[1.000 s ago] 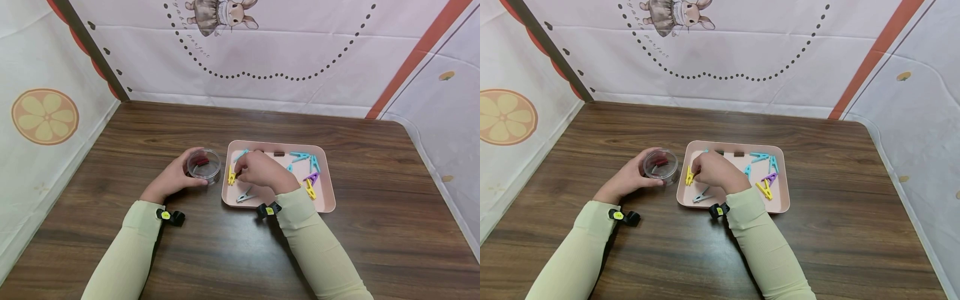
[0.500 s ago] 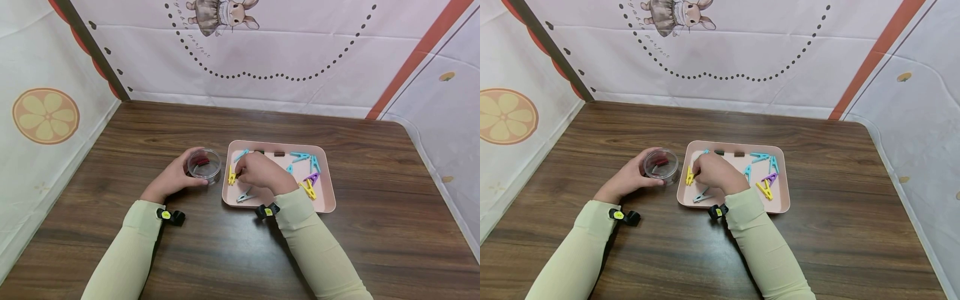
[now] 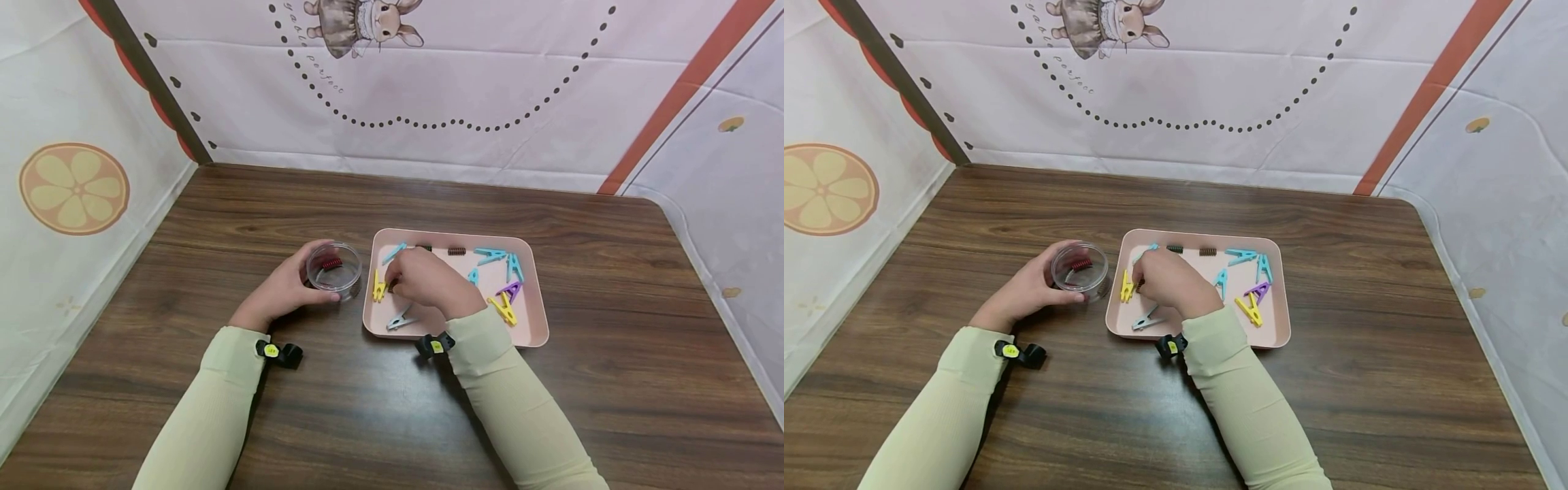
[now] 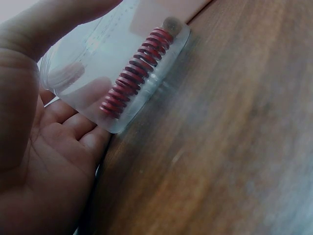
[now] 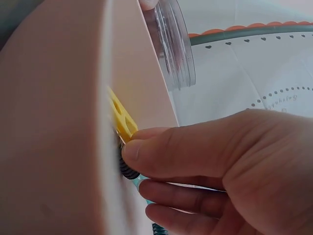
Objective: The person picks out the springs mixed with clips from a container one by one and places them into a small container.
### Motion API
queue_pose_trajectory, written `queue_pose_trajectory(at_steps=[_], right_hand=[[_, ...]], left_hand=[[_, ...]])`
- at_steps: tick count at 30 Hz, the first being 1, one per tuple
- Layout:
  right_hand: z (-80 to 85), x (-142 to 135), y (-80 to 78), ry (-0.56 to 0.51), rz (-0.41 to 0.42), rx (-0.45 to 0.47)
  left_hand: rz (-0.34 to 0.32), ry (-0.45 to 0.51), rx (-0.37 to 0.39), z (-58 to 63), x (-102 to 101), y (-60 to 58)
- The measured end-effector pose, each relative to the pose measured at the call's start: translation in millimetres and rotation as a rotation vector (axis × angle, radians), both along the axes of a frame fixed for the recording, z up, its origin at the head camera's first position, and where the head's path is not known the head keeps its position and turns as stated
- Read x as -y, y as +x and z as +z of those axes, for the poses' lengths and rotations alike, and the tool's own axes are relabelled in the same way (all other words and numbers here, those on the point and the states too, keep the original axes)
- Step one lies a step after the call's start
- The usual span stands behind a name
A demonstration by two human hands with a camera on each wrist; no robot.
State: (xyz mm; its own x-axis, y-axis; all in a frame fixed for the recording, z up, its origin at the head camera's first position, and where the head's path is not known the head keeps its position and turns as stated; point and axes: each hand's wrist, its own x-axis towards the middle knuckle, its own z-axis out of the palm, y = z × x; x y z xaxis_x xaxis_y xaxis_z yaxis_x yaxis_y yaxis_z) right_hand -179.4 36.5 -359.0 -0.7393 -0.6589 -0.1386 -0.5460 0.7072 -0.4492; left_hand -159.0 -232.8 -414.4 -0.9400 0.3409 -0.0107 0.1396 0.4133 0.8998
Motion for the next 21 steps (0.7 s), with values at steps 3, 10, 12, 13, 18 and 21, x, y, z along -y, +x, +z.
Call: queue_pose_trajectory(at_steps=[3, 10, 12, 13, 18, 21], right_hand=[[-0.4, 0.3, 0.0, 0.010, -0.006, -0.007], [-3.1, 0.7, 0.8, 0.009, -0.009, -0.041], [-4.0, 0.6, 0.7, 0.011, -0.007, -0.054], [-4.3, 0.4, 0.8, 0.013, -0.006, -0.060], [-4.5, -0.5, 1.8, 0.041, -0.021, -0.066], [-4.0, -0.9, 1.8, 0.050, -0.051, -0.028]], left_hand=[[0.004, -0.007, 0.000, -0.1, 0.0, 0.0], [0.001, -0.003, 0.005, -0.2, 0.5, 0.4], [0.000, -0.002, 0.007, -0.3, 0.6, 0.4], [0.001, -0.004, 0.007, -0.4, 0.7, 0.3], [0.004, -0.012, 0.008, -0.5, 0.9, 0.4], [0.003, -0.008, 0.005, -0.6, 0.9, 0.2]])
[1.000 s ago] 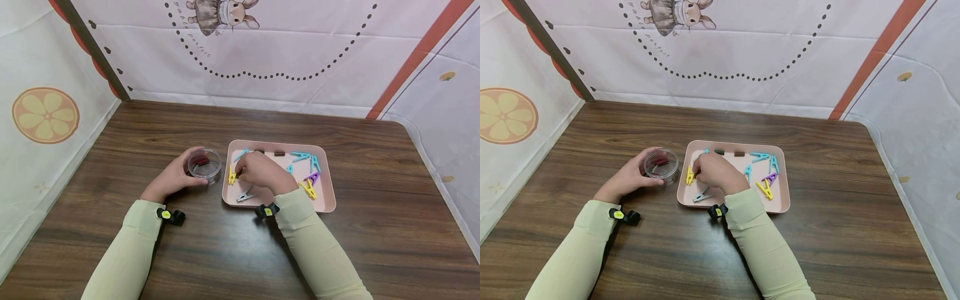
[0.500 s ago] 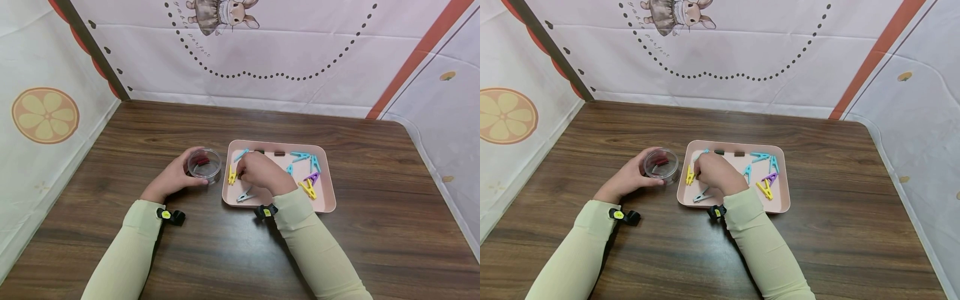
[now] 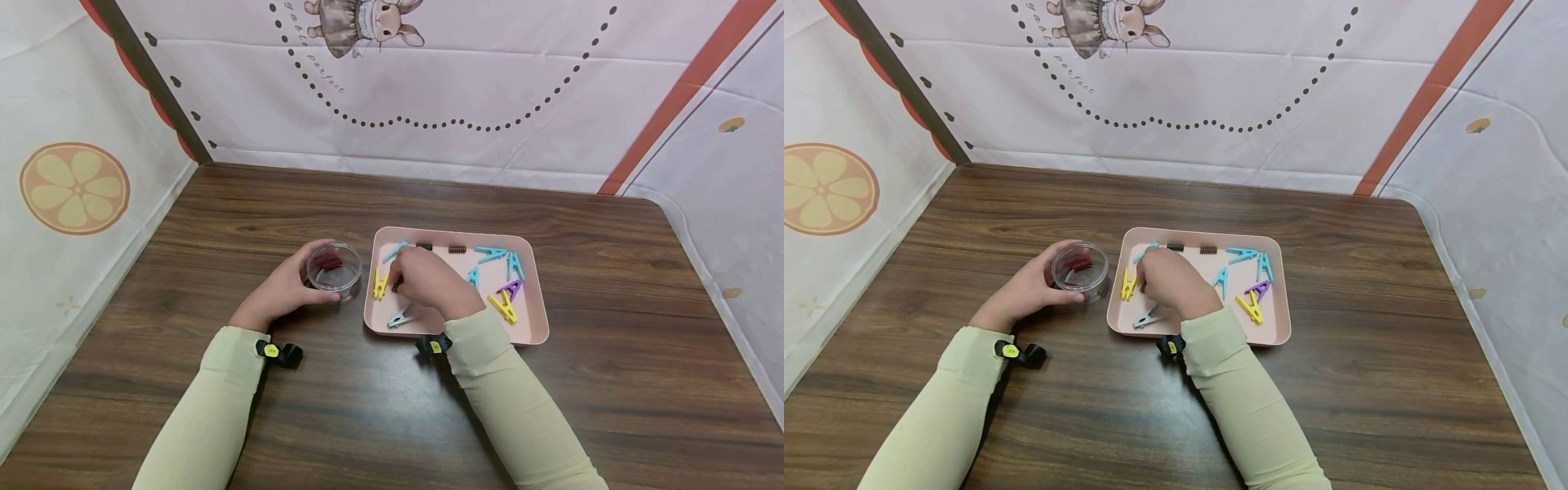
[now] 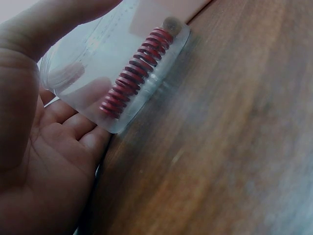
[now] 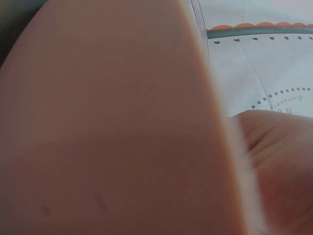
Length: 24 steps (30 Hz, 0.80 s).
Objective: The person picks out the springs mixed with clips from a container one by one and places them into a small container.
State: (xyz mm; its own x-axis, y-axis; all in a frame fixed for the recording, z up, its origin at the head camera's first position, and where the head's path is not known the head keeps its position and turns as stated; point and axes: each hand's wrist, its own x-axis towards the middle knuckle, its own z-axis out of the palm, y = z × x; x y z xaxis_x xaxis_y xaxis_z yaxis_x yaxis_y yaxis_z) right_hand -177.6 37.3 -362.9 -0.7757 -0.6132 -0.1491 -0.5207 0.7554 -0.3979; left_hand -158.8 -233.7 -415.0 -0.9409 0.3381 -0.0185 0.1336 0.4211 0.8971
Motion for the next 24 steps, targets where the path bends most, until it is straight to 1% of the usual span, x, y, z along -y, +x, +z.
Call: queue_pose_trajectory(at_steps=[4, 8, 17, 24], right_hand=[[0.1, 0.2, -1.0, -0.007, -0.039, 0.068], [-0.7, 0.0, -1.7, -0.003, -0.044, 0.110], [-1.1, -1.0, 0.0, 0.027, 0.014, 0.094], [0.3, -2.0, 0.8, 0.019, 0.034, 0.116]], left_hand=[[-0.007, 0.017, -0.002, 0.0, -0.2, -0.4], [-0.009, 0.026, 0.000, 0.1, -0.2, -0.3], [-0.010, 0.026, 0.003, 0.8, 0.3, -0.3], [-0.003, 0.006, -0.003, -0.3, 0.4, -0.2]])
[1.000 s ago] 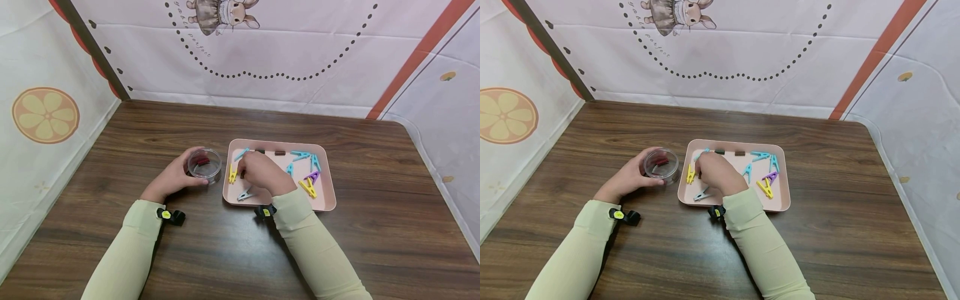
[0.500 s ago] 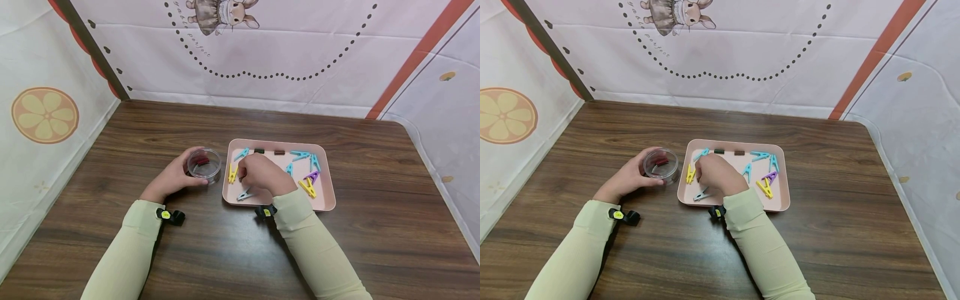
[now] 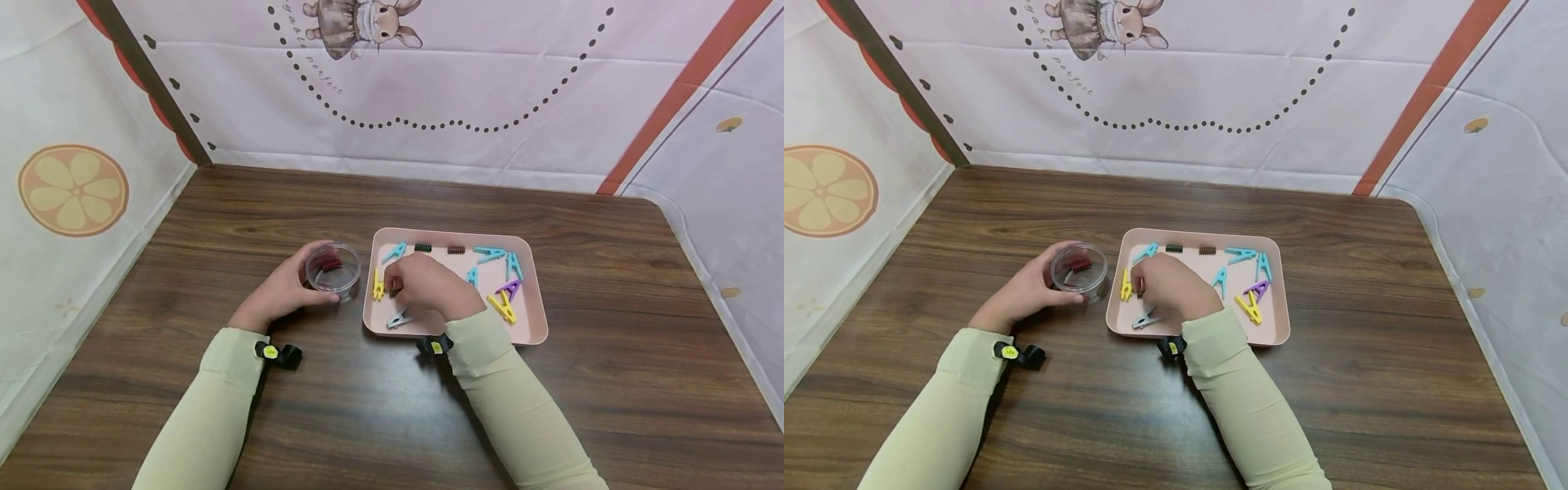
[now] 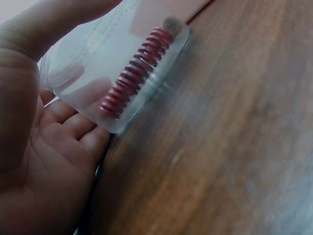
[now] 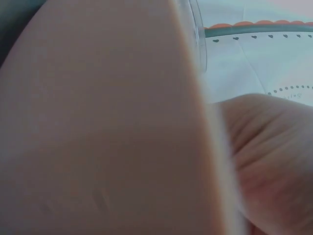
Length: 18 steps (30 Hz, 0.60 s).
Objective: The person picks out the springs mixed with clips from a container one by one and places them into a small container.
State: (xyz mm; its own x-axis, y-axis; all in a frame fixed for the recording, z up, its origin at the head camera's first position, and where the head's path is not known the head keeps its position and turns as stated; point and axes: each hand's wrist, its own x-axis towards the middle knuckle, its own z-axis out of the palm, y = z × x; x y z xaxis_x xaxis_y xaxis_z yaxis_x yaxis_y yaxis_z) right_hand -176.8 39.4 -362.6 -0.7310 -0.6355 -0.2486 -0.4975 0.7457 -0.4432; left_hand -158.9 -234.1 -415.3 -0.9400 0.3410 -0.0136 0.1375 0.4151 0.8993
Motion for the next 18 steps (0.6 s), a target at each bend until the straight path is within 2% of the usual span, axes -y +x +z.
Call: queue_pose_trajectory(at_steps=[7, 13, 18], right_hand=[[1.8, -1.2, -0.1, -0.023, 0.004, -0.001], [5.0, -3.2, 0.4, -0.069, -0.030, 0.031], [5.7, -5.4, 0.8, -0.101, -0.024, -0.032]], left_hand=[[-0.001, -0.008, -0.009, -2.5, 0.8, -0.8], [-0.006, -0.009, -0.009, -3.2, 0.4, -0.7], [-0.005, -0.034, -0.012, -2.6, 1.3, -0.3]])
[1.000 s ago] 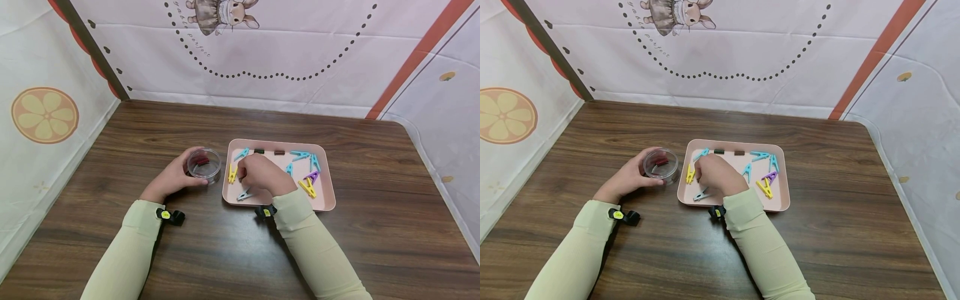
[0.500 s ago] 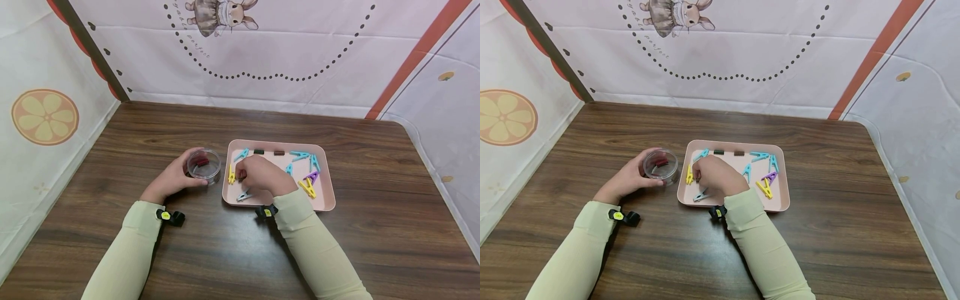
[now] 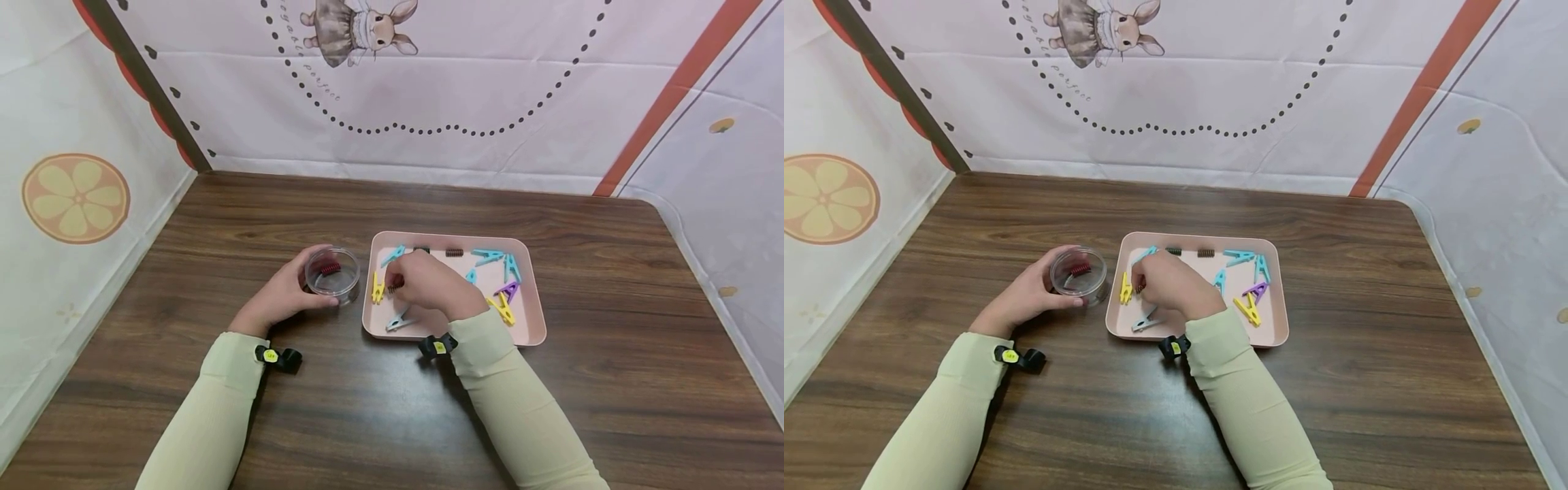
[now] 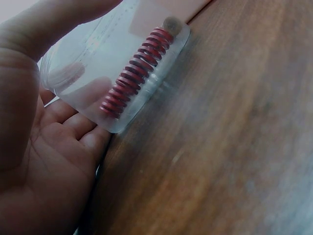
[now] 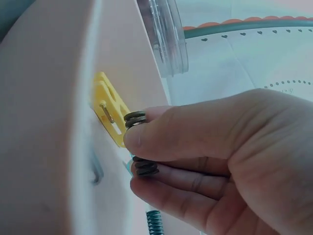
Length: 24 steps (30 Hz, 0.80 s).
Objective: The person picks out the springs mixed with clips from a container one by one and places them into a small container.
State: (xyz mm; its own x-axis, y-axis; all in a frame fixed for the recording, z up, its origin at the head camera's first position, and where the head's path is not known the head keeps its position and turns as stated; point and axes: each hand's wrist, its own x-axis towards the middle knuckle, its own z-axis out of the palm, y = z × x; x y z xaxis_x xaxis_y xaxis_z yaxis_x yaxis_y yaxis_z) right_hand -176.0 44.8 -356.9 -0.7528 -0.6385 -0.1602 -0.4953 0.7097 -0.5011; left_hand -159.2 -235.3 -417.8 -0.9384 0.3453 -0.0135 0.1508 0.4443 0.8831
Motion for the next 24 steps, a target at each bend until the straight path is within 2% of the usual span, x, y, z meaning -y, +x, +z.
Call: queue_pose_trajectory(at_steps=[6, 12, 18, 24], right_hand=[[-0.3, -2.6, -1.0, -0.051, 0.019, -0.087], [2.7, -4.2, -0.7, -0.081, 0.019, -0.119], [6.5, -3.9, 0.1, -0.062, 0.008, -0.132], [7.5, -5.4, 0.4, -0.090, 0.015, -0.192]], left_hand=[[-0.002, -0.025, -0.002, 2.3, -0.9, 1.4], [0.001, -0.043, 0.002, 2.7, -1.3, 1.8], [0.002, -0.046, 0.003, 2.3, -1.2, 1.9], [0.005, -0.036, 0.006, 1.7, -1.0, 1.8]])
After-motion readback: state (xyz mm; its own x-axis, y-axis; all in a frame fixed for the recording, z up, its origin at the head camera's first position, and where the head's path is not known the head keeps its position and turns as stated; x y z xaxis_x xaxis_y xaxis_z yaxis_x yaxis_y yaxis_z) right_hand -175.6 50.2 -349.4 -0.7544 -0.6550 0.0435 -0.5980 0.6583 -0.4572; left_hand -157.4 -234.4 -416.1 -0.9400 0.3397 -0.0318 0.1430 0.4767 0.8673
